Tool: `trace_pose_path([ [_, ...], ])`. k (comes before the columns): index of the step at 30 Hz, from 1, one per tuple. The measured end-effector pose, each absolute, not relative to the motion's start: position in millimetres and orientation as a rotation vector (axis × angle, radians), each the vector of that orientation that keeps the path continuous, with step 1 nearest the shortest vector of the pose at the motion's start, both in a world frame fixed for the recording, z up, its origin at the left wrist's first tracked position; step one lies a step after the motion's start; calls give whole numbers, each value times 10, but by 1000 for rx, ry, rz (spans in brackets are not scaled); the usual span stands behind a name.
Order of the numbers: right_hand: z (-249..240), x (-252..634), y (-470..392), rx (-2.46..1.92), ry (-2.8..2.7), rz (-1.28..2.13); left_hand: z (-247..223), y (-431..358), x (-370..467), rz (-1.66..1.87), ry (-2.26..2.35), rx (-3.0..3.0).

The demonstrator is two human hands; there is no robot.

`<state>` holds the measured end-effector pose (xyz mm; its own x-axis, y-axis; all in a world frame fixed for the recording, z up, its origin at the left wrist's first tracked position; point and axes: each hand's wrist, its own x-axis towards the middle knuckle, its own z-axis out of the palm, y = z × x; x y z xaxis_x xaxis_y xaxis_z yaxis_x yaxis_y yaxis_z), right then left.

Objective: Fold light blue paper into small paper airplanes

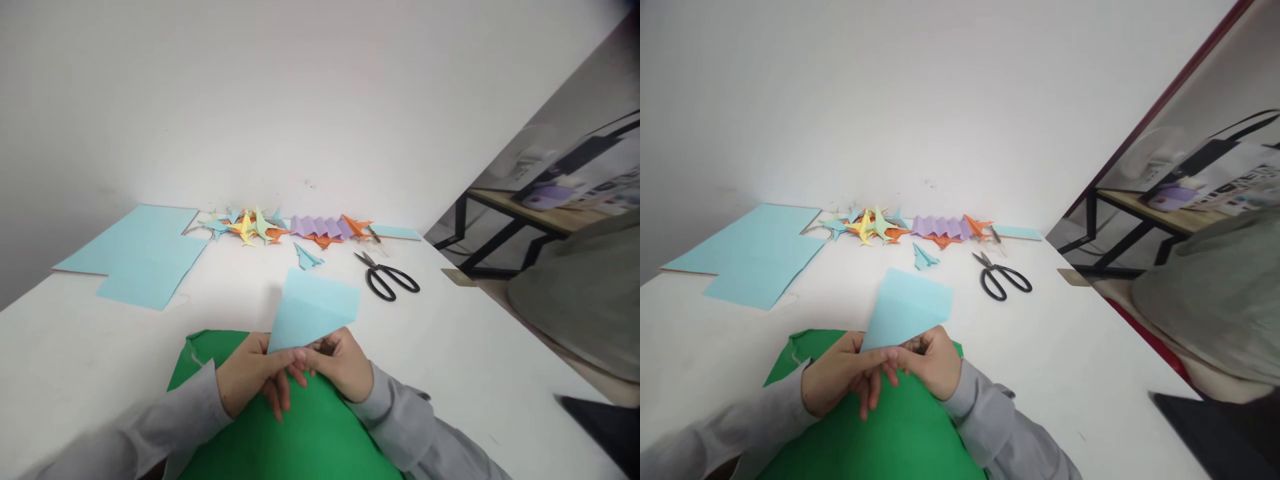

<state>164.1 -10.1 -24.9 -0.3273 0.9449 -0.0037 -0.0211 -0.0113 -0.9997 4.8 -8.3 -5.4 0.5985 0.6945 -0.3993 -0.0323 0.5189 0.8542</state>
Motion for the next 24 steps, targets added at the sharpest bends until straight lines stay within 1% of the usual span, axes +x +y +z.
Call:
trace_pose_path([
  [14,-160,1651,-94,-1017,-1338,1489,-80,-87,40,484,776,954],
  [24,-199,1727,-21,-927,-1095,1551,-78,-75,23,504,753,888],
])
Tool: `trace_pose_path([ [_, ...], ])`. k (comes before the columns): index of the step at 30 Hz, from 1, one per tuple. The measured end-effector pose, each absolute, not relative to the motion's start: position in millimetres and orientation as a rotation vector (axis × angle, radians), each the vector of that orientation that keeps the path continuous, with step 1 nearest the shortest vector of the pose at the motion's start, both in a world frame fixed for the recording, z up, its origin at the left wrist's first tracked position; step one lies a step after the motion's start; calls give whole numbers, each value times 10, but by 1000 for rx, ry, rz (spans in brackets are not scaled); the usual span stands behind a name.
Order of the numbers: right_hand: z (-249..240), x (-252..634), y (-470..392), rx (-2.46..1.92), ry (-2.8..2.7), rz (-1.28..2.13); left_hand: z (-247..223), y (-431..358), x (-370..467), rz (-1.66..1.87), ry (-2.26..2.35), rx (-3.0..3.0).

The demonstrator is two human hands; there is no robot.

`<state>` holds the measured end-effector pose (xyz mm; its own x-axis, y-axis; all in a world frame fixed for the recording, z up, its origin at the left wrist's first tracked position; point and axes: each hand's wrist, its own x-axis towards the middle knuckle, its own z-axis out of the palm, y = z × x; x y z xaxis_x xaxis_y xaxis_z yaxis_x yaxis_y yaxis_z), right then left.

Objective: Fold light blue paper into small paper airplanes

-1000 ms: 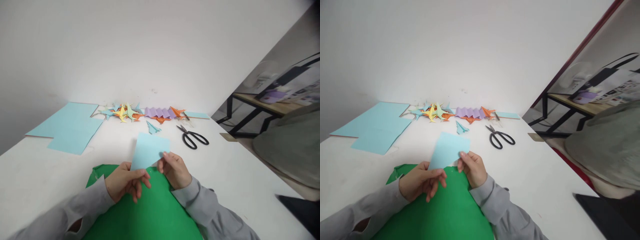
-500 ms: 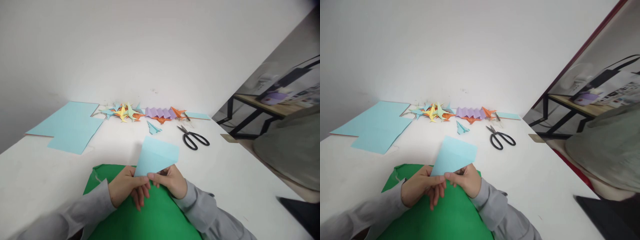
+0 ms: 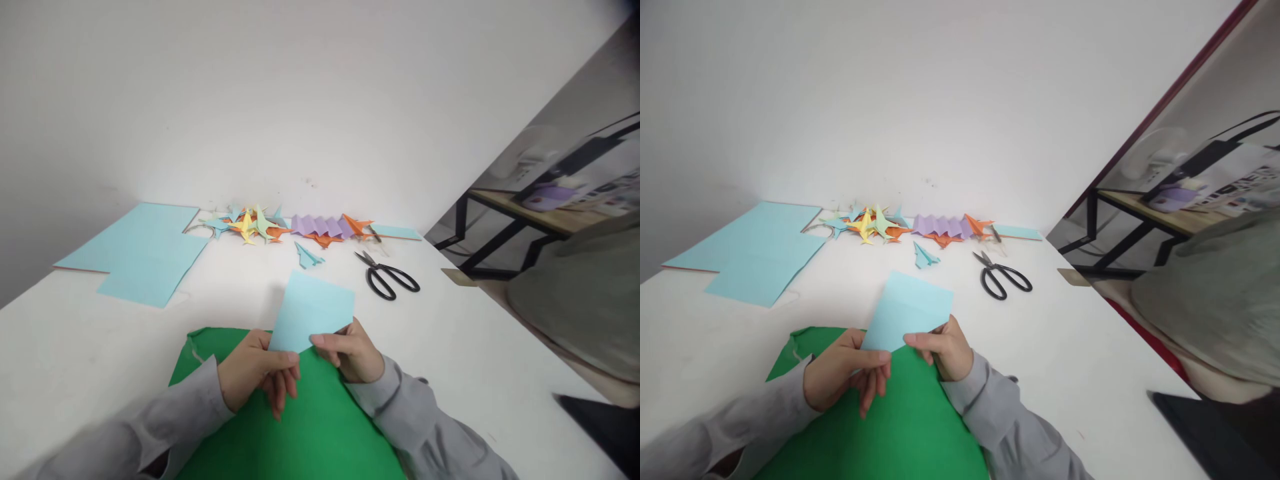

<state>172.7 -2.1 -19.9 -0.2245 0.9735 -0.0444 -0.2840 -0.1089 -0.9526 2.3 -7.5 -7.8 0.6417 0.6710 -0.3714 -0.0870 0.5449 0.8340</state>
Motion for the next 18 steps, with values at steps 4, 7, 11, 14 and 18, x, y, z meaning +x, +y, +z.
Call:
trace_pose_path([
  [4,-216,1773,11,-801,-960,1648,-74,-78,19,500,751,865],
  [7,-222,1818,33,-728,-897,1709,-69,-84,21,506,748,855],
  [11,-218,1857,45,-664,-829,1774,-59,-84,32,520,749,834],
  [14,-217,1876,55,-629,-773,1787,-60,-76,36,523,750,831],
  [18,-220,1939,94,-608,-562,1760,-77,-71,22,530,753,828],
])
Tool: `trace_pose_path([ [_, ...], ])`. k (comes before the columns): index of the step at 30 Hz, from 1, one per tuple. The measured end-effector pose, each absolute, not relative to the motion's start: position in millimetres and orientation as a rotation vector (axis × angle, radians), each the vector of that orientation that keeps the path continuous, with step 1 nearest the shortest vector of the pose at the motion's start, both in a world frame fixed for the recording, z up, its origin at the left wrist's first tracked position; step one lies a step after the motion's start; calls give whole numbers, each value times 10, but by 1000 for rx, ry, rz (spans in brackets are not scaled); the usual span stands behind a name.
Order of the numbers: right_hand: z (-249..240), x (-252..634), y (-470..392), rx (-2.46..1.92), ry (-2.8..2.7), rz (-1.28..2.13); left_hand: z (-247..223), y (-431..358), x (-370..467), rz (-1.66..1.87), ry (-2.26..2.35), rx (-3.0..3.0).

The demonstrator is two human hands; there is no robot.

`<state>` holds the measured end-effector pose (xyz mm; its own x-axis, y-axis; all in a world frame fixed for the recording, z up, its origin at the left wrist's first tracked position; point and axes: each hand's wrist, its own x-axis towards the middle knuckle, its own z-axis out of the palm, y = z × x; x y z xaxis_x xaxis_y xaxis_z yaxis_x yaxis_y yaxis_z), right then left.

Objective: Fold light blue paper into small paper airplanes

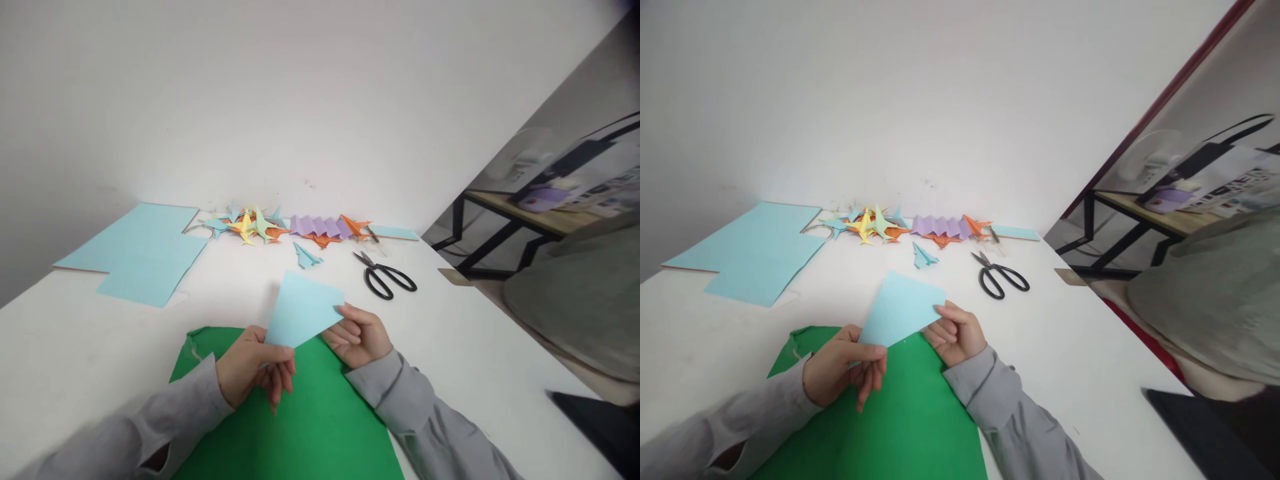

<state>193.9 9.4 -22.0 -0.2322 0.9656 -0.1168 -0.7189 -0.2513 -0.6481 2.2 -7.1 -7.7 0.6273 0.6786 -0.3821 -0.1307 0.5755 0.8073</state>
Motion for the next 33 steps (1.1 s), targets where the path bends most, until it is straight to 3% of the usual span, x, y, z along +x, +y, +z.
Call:
trace_pose_path([
  [7,-202,1906,87,-665,-620,1660,-89,-72,19,579,732,829],
  [16,-188,1692,-109,-988,-1541,1557,-57,-86,24,502,742,974],
  [33,-132,1633,-181,-1139,-1630,1392,-42,-88,66,546,846,1021],
])
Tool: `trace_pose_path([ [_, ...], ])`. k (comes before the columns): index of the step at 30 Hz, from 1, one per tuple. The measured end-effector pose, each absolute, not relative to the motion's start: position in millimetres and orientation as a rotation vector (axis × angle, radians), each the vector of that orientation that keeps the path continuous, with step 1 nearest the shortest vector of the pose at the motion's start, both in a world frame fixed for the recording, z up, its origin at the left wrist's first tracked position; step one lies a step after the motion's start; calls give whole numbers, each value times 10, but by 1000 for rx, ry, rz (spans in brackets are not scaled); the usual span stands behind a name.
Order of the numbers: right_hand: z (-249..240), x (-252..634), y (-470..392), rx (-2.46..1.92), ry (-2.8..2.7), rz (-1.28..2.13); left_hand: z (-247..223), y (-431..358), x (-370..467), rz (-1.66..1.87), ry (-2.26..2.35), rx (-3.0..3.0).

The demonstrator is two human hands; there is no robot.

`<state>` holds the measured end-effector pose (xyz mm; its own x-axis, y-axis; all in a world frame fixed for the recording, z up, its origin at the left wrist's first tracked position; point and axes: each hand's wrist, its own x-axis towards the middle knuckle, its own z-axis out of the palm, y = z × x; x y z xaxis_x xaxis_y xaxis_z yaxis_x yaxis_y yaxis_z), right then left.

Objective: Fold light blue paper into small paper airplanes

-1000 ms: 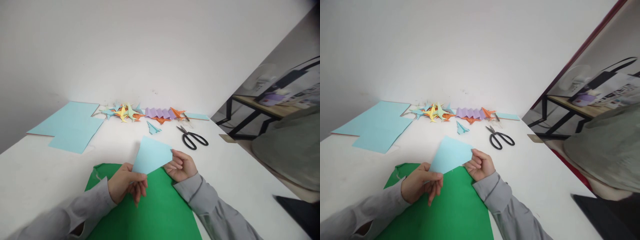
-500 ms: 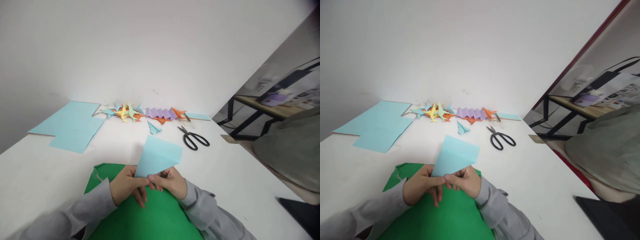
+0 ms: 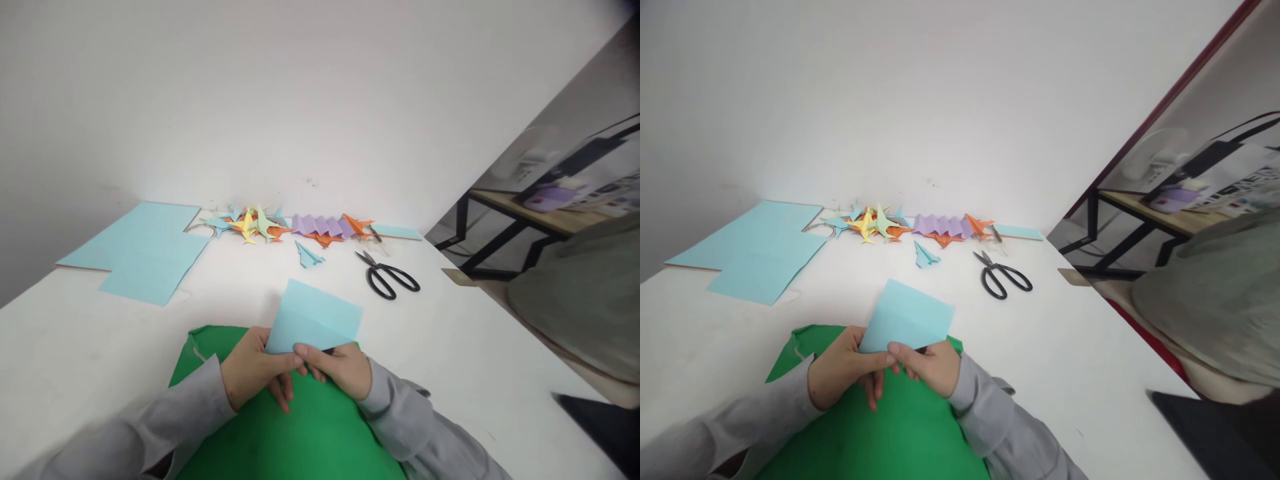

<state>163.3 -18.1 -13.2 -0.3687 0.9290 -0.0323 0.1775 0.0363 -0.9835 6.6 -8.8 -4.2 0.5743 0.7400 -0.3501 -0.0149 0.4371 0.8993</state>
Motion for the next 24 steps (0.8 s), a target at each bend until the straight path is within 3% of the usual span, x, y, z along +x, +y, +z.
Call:
trace_pose_path([
  [24,-188,1672,-133,-1254,-1518,1336,-33,-100,66,632,902,971],
])
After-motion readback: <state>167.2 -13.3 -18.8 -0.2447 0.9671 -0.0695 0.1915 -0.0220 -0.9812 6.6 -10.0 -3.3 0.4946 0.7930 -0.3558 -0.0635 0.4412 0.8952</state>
